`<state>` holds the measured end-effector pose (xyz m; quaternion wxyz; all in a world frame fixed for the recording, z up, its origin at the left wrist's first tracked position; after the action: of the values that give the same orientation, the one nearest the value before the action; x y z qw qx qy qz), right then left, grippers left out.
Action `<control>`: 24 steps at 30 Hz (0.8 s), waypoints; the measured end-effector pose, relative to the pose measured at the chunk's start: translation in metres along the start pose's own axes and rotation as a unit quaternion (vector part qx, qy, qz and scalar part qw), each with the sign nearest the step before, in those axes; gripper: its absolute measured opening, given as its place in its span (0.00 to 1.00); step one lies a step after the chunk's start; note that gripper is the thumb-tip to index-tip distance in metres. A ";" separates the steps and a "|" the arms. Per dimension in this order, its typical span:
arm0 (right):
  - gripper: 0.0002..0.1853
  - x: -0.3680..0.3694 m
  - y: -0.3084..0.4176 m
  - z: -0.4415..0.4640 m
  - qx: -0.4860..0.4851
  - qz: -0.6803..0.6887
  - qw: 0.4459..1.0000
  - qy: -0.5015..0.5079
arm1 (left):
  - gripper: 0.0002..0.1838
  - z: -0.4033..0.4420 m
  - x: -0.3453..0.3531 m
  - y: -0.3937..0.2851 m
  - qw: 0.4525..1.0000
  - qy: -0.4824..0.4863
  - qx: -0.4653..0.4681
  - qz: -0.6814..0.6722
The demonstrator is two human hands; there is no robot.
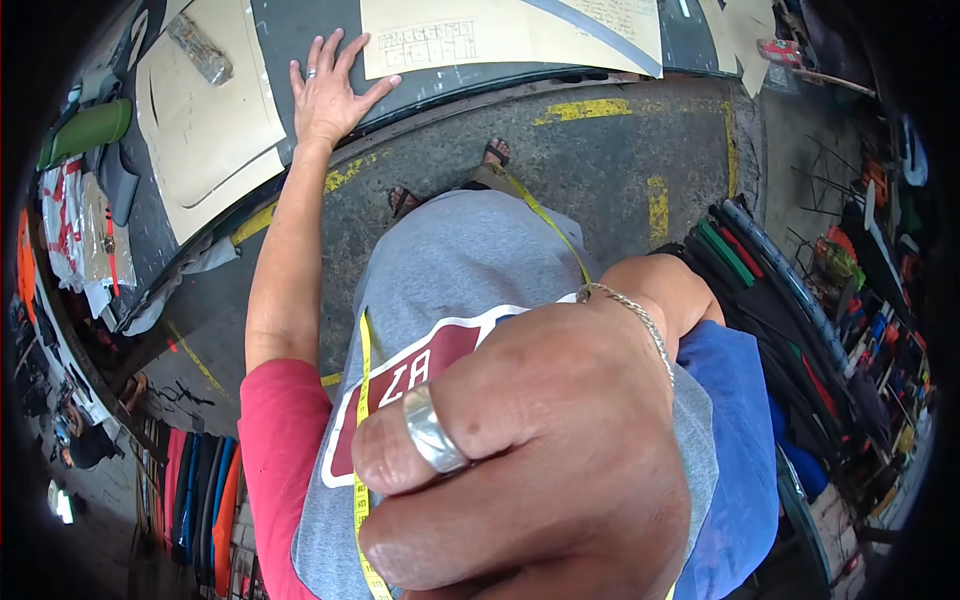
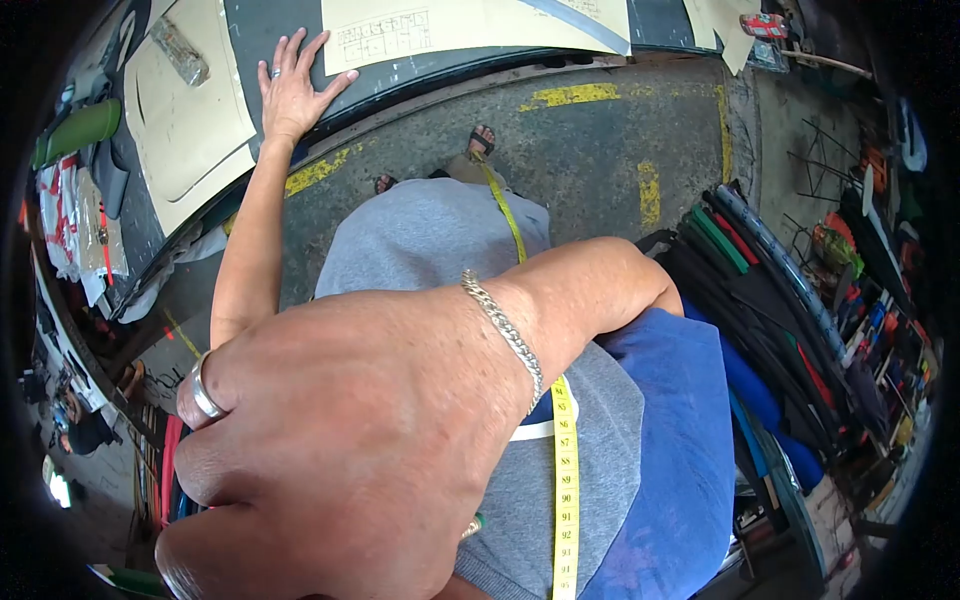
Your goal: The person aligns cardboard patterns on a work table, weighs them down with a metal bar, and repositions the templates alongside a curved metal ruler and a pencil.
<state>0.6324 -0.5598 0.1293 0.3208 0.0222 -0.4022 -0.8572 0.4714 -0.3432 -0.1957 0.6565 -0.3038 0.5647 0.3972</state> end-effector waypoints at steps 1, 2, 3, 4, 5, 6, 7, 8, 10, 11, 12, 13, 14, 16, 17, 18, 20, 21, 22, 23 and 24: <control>0.21 0.000 0.000 0.000 0.001 0.002 1.000 -0.001 | 0.49 -0.001 0.000 -0.001 1.000 0.005 -0.001 0.002; 0.20 0.001 0.000 0.000 0.001 0.004 1.000 0.000 | 0.49 0.000 -0.001 -0.001 1.000 0.011 -0.002 0.004; 0.20 0.002 -0.001 0.000 -0.001 0.005 1.000 -0.003 | 0.49 0.000 -0.002 -0.001 1.000 0.017 -0.003 0.008; 0.20 0.002 -0.002 0.000 -0.002 0.007 1.000 -0.003 | 0.49 0.000 -0.004 -0.001 1.000 0.016 -0.002 0.008; 0.20 0.002 -0.001 -0.001 -0.002 0.008 1.000 -0.005 | 0.49 -0.001 -0.004 -0.001 1.000 0.016 -0.001 0.008; 0.20 0.002 -0.001 -0.001 -0.003 0.009 1.000 -0.006 | 0.49 0.000 -0.004 -0.001 1.000 0.015 0.000 0.007; 0.20 0.001 -0.002 -0.001 -0.005 0.011 1.000 -0.007 | 0.49 -0.001 -0.004 0.000 1.000 0.016 0.000 0.008; 0.19 0.001 -0.002 0.000 -0.005 0.013 1.000 -0.008 | 0.49 -0.001 -0.005 -0.001 1.000 0.016 0.000 0.008; 0.19 0.001 -0.001 0.000 -0.005 0.014 1.000 -0.007 | 0.49 0.000 -0.005 -0.002 1.000 0.016 -0.001 0.008; 0.19 0.001 -0.001 0.001 -0.005 0.013 1.000 -0.008 | 0.49 0.000 -0.004 -0.001 1.000 0.016 -0.001 0.010; 0.19 0.002 0.000 0.001 -0.006 0.016 1.000 -0.008 | 0.49 0.000 -0.003 0.000 1.000 0.016 -0.001 0.011; 0.19 0.002 0.000 0.001 -0.005 0.015 1.000 -0.008 | 0.50 0.000 -0.002 0.000 1.000 0.011 -0.001 0.009; 0.18 0.002 0.000 0.002 -0.005 0.016 1.000 -0.008 | 0.50 0.000 -0.001 0.000 1.000 0.006 0.000 0.006; 0.18 0.002 -0.001 0.002 -0.004 0.016 1.000 -0.007 | 0.50 0.000 0.002 0.001 1.000 -0.001 0.000 0.002; 0.18 0.002 -0.001 0.003 -0.004 0.018 1.000 -0.006 | 0.50 0.000 0.002 0.000 1.000 -0.001 -0.001 0.002; 0.18 0.001 -0.001 0.003 -0.005 0.016 1.000 -0.006 | 0.50 0.000 0.002 0.000 1.000 -0.001 -0.001 0.002; 0.17 0.002 -0.002 0.003 -0.008 0.019 1.000 -0.005 | 0.50 0.000 0.002 0.001 1.000 -0.001 -0.001 0.002; 0.17 0.002 -0.002 0.003 -0.007 0.021 1.000 -0.006 | 0.50 0.000 0.002 0.001 1.000 0.001 0.000 0.001; 0.17 0.002 -0.002 0.003 -0.008 0.022 1.000 -0.006 | 0.50 -0.001 0.002 0.001 1.000 0.001 -0.001 0.000; 0.17 0.002 -0.003 0.003 -0.009 0.022 1.000 -0.006 | 0.50 0.000 0.001 0.001 1.000 0.002 -0.002 0.001; 0.17 0.001 -0.003 0.003 -0.010 0.024 1.000 -0.007 | 0.50 0.000 0.001 0.001 1.000 0.002 -0.002 0.000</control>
<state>0.6286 -0.5571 0.1293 0.3388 0.0034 -0.3958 -0.8535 0.4707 -0.3428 -0.1965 0.6545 -0.3056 0.5656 0.3979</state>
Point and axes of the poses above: each hand's wrist, its own z-axis towards the middle knuckle, its own x-axis out of the palm, y = z × x, the point moved 1 cm from there along z, towards the middle knuckle, and after that the axes turned 8 degrees about z, right-handed, at the moved point
